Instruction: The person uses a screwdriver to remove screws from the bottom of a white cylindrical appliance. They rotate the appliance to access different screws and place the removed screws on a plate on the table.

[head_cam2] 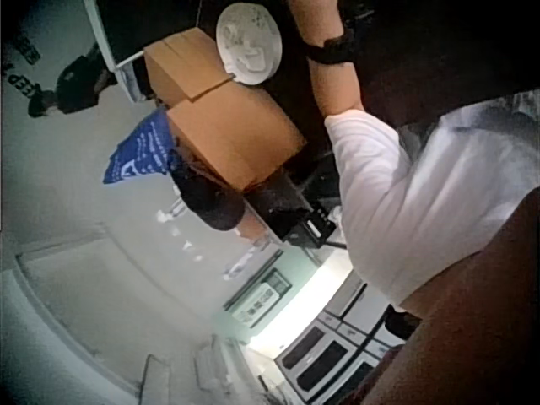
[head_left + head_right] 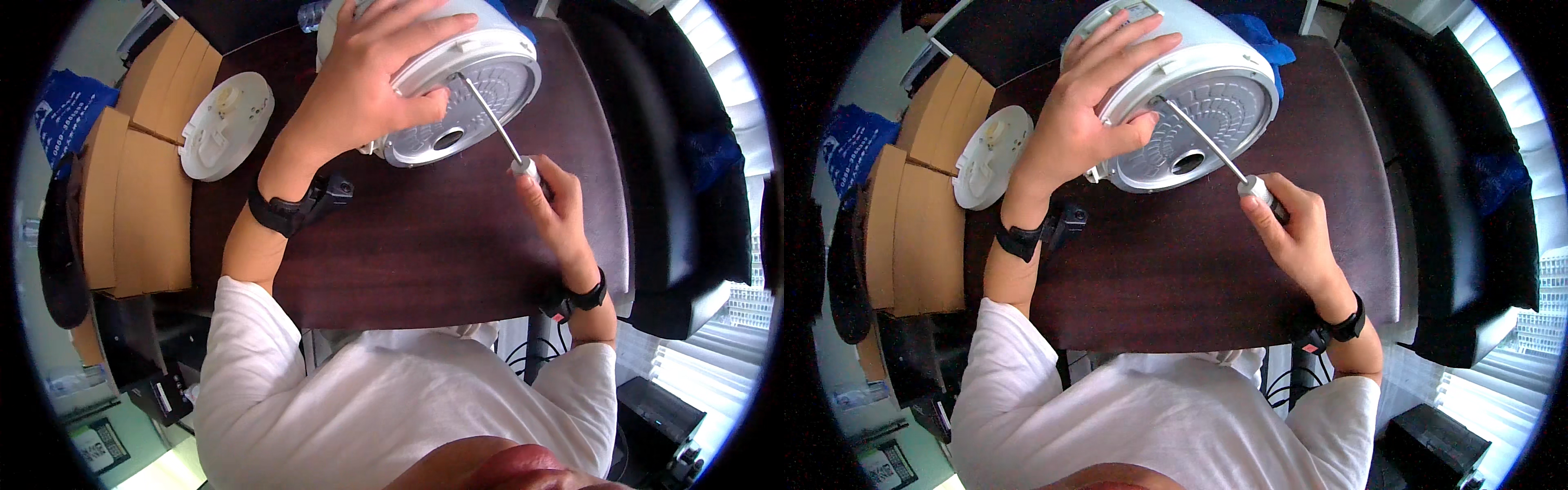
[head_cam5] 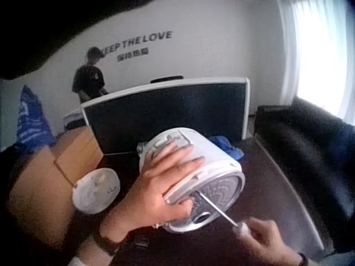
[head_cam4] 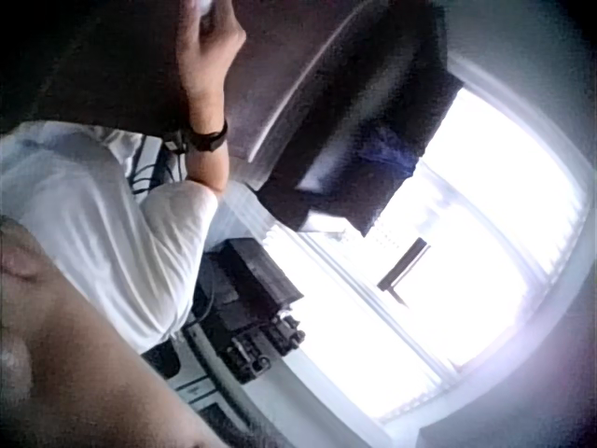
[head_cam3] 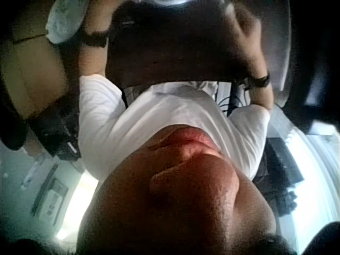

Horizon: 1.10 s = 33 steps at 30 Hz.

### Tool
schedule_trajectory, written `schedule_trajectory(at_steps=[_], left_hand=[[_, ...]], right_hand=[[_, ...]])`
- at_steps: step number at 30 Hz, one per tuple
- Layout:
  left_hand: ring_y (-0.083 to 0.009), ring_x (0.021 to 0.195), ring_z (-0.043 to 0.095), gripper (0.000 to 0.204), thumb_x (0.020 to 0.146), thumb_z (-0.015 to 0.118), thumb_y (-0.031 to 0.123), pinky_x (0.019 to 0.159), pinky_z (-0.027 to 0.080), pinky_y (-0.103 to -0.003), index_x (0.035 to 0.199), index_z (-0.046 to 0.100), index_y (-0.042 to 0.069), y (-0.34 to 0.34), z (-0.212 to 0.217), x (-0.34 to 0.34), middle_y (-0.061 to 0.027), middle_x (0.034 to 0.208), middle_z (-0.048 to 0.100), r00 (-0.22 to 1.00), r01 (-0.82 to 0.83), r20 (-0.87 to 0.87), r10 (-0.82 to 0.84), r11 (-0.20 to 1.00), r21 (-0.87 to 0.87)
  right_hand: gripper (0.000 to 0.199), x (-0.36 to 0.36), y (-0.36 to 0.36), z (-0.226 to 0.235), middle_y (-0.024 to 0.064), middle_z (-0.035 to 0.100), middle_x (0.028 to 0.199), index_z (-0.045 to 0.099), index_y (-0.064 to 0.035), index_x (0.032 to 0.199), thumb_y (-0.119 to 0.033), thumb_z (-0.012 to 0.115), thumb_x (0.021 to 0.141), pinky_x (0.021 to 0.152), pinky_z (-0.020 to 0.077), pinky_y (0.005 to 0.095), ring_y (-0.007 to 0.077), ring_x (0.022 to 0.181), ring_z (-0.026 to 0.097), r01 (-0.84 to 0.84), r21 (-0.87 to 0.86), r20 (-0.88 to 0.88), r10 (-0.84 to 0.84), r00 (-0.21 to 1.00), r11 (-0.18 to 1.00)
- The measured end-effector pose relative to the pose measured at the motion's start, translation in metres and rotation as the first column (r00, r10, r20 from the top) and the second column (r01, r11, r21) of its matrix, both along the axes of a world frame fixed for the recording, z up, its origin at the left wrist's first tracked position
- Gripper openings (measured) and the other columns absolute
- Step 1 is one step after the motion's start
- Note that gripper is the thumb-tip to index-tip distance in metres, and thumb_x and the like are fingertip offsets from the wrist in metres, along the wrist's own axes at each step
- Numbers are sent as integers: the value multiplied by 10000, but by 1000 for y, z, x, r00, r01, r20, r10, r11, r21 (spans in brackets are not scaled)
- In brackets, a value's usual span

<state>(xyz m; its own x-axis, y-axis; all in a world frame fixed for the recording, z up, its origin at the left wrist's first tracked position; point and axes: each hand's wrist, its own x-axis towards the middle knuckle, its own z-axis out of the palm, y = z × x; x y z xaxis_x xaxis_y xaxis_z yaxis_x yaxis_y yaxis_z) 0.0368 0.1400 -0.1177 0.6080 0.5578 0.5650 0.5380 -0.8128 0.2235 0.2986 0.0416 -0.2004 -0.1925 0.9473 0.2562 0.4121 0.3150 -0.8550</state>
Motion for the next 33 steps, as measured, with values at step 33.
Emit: schedule_trajectory(at_steps=[33], left_hand=[[-414,1398,305,725,737,673,290,1093,198,-652,1423,497,140,-2,-15,2,-208,1460,409,996,-64,-50,74,982,179]], right_hand=[[345,-22,-48,75,65,506,556,539,2,825,-296,592,991,454,348,304,127,490,489,166,-243,285,-93,954,956]])
